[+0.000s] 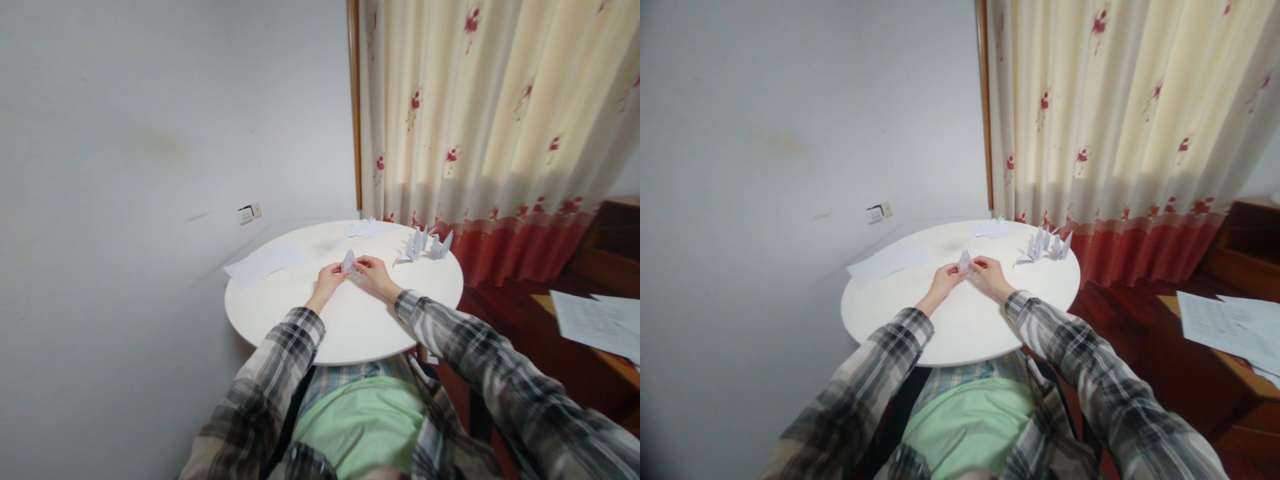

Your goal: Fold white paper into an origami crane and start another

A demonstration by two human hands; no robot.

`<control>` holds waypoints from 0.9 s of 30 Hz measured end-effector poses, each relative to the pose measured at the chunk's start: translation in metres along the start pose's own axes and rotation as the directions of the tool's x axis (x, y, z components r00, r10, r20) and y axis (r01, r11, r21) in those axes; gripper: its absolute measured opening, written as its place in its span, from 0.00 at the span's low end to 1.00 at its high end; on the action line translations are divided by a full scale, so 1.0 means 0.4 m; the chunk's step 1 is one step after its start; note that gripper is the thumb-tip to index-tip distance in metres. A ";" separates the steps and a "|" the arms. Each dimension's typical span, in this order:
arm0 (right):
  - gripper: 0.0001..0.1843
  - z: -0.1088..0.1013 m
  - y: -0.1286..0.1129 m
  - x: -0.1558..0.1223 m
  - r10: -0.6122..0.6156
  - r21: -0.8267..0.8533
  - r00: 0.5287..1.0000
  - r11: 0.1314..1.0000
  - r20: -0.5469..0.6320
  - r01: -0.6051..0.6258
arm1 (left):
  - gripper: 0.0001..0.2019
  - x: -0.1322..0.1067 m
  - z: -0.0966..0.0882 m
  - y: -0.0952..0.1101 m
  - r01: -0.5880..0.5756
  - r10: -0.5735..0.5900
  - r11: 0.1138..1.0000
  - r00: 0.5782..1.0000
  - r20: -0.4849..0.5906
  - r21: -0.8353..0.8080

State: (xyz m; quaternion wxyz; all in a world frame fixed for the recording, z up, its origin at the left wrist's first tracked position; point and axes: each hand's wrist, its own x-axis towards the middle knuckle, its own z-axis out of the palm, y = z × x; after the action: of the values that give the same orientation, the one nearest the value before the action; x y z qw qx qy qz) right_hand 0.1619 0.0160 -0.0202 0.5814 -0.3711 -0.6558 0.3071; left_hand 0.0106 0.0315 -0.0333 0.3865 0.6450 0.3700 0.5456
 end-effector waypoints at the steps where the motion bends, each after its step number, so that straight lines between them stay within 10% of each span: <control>1: 0.11 0.001 0.001 0.000 -0.002 0.002 1.000 1.000 0.009 0.002 | 0.15 0.001 -0.003 -0.004 -0.010 0.010 0.999 1.000 -0.008 0.052; 16: 0.19 -0.001 0.001 -0.003 0.132 0.138 0.970 0.977 0.205 -0.162 | 0.06 -0.015 -0.014 0.014 -0.044 0.061 0.915 0.998 -0.030 0.401; 27: 0.20 -0.008 0.005 0.005 0.250 0.353 0.955 0.889 0.160 -0.292 | 0.13 -0.013 0.000 0.011 -0.039 0.040 0.978 0.999 -0.001 0.206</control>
State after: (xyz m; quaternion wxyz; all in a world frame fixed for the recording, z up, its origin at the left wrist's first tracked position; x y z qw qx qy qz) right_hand 0.1654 0.0189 -0.0203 0.5554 -0.3243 -0.5584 0.5240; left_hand 0.0101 0.0250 -0.0315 0.3058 0.6875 0.4124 0.5136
